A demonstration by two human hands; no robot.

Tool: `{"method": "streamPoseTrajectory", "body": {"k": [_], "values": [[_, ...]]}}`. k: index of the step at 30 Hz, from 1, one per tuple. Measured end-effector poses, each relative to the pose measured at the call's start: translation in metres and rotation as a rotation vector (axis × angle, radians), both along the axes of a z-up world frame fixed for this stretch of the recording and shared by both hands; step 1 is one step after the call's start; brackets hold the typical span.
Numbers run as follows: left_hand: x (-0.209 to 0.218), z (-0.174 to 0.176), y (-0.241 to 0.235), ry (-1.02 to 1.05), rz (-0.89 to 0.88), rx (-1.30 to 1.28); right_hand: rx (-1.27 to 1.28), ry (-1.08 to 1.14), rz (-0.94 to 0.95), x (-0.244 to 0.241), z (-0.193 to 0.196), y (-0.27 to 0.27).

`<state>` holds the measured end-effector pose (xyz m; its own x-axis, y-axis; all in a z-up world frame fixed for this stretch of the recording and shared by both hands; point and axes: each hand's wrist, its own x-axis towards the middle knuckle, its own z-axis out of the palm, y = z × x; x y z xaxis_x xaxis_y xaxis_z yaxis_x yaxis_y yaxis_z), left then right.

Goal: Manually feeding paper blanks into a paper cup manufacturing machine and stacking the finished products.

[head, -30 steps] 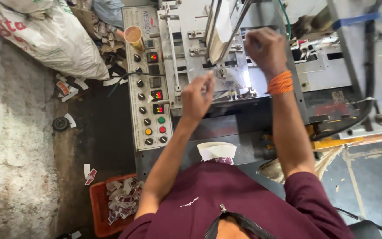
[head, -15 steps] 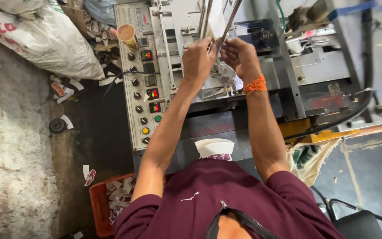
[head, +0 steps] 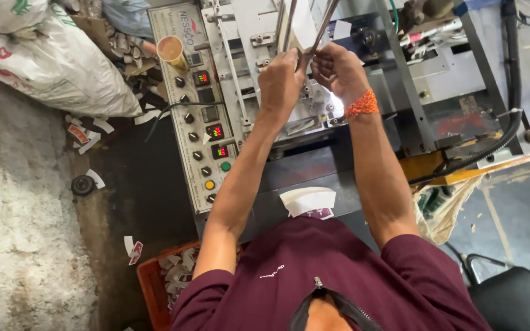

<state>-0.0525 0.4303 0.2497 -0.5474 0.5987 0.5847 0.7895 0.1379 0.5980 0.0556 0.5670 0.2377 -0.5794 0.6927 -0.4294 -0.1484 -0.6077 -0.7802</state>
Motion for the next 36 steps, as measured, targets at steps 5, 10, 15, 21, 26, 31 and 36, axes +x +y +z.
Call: {"method": "streamPoseTrajectory", "body": {"k": [5, 10, 15, 21, 26, 31, 36], "values": [[-0.002, 0.004, 0.001, 0.005, -0.029, -0.080, 0.017, -0.021, -0.031, -0.002, 0.001, -0.001], [-0.004, 0.015, 0.003, 0.040, 0.002, 0.020, 0.107, -0.003, 0.001, 0.000, 0.026, -0.011], [-0.003, 0.029, 0.010, -0.024, 0.012, 0.031, 0.231, 0.021, 0.041, 0.000, 0.026, -0.008], [-0.001, 0.034, 0.014, -0.028, 0.044, 0.064, 0.280, 0.084, 0.076, 0.004, 0.022, -0.008], [-0.004, 0.029, 0.017, -0.101, 0.039, 0.096, 0.223, 0.128, 0.042, 0.004, 0.021, 0.000], [-0.004, 0.028, 0.021, -0.136, 0.046, 0.078, 0.201, -0.074, 0.011, 0.000, 0.034, 0.002], [-0.005, 0.035, 0.021, -0.178, -0.013, 0.112, 0.215, -0.072, -0.019, -0.002, 0.031, 0.004]]}}
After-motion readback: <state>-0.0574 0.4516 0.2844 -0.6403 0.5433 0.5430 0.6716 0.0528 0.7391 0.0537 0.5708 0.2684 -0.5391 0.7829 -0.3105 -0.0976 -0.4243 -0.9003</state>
